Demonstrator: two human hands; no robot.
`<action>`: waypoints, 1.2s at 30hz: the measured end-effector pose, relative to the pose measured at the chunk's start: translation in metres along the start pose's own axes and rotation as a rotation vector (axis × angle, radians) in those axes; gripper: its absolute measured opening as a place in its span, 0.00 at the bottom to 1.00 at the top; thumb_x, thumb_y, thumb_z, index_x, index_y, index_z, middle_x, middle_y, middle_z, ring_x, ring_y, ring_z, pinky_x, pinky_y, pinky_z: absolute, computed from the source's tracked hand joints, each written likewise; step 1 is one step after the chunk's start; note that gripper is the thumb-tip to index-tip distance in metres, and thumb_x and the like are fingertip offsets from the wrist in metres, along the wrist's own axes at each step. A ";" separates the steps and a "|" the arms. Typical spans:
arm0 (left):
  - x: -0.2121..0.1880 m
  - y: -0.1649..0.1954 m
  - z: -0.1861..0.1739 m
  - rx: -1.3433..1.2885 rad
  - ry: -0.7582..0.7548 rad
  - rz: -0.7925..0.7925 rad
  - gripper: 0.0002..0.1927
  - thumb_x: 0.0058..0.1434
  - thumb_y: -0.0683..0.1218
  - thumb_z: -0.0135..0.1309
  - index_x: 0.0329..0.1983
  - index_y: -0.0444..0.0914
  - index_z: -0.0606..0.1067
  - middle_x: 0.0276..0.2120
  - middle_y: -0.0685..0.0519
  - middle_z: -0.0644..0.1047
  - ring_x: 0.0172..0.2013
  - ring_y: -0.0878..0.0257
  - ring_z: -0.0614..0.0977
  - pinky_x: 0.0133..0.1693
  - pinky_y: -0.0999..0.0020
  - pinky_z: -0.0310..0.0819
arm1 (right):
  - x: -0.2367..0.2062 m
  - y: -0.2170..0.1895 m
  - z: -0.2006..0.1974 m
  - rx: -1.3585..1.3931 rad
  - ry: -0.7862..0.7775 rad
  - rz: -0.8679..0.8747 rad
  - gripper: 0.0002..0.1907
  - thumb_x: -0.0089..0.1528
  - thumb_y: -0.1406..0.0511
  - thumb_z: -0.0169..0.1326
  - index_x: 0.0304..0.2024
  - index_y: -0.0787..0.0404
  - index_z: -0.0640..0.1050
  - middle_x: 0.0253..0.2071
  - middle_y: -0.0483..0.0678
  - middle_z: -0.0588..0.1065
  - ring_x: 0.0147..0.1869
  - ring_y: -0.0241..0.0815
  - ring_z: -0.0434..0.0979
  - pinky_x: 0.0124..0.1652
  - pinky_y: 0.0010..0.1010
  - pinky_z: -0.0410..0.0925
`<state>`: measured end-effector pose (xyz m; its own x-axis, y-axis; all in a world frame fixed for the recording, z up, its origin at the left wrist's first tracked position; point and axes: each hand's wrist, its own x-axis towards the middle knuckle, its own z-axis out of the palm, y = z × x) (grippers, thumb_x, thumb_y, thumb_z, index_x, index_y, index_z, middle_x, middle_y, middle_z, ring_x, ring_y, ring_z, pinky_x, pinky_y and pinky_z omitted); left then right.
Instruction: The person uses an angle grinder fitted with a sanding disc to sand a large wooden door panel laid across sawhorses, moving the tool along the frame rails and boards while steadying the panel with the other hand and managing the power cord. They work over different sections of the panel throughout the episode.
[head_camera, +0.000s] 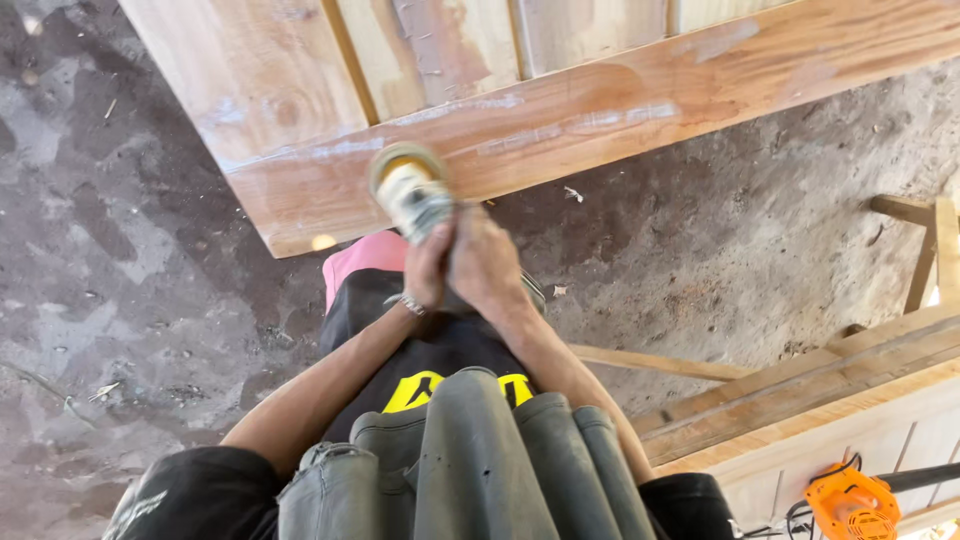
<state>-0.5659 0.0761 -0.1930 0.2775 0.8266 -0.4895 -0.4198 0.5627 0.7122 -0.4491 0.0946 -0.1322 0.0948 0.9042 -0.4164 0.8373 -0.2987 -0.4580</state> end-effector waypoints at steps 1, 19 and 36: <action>-0.006 -0.006 -0.005 -0.022 0.112 0.088 0.25 0.72 0.54 0.47 0.62 0.32 0.72 0.57 0.50 0.76 0.59 0.62 0.77 0.63 0.65 0.68 | 0.001 -0.003 0.000 -0.042 0.032 -0.084 0.19 0.62 0.64 0.48 0.54 0.67 0.69 0.41 0.65 0.79 0.42 0.66 0.80 0.41 0.54 0.72; 0.105 -0.114 0.306 0.101 -0.178 -0.091 0.33 0.63 0.64 0.56 0.60 0.35 0.77 0.53 0.46 0.82 0.54 0.57 0.82 0.59 0.63 0.72 | 0.028 0.217 -0.226 -0.086 0.011 0.446 0.22 0.65 0.60 0.53 0.54 0.65 0.63 0.41 0.66 0.78 0.43 0.68 0.81 0.42 0.57 0.73; 0.092 -0.119 0.291 0.245 -0.114 -0.259 0.32 0.60 0.62 0.59 0.58 0.35 0.76 0.50 0.49 0.81 0.50 0.62 0.81 0.53 0.64 0.75 | 0.011 0.218 -0.205 0.034 -0.056 0.546 0.21 0.68 0.61 0.48 0.58 0.66 0.63 0.42 0.63 0.79 0.45 0.63 0.83 0.42 0.52 0.76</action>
<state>-0.2392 0.0873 -0.1763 0.4472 0.6445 -0.6202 -0.1073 0.7270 0.6782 -0.1550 0.1018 -0.0760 0.4806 0.5977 -0.6417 0.6567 -0.7302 -0.1883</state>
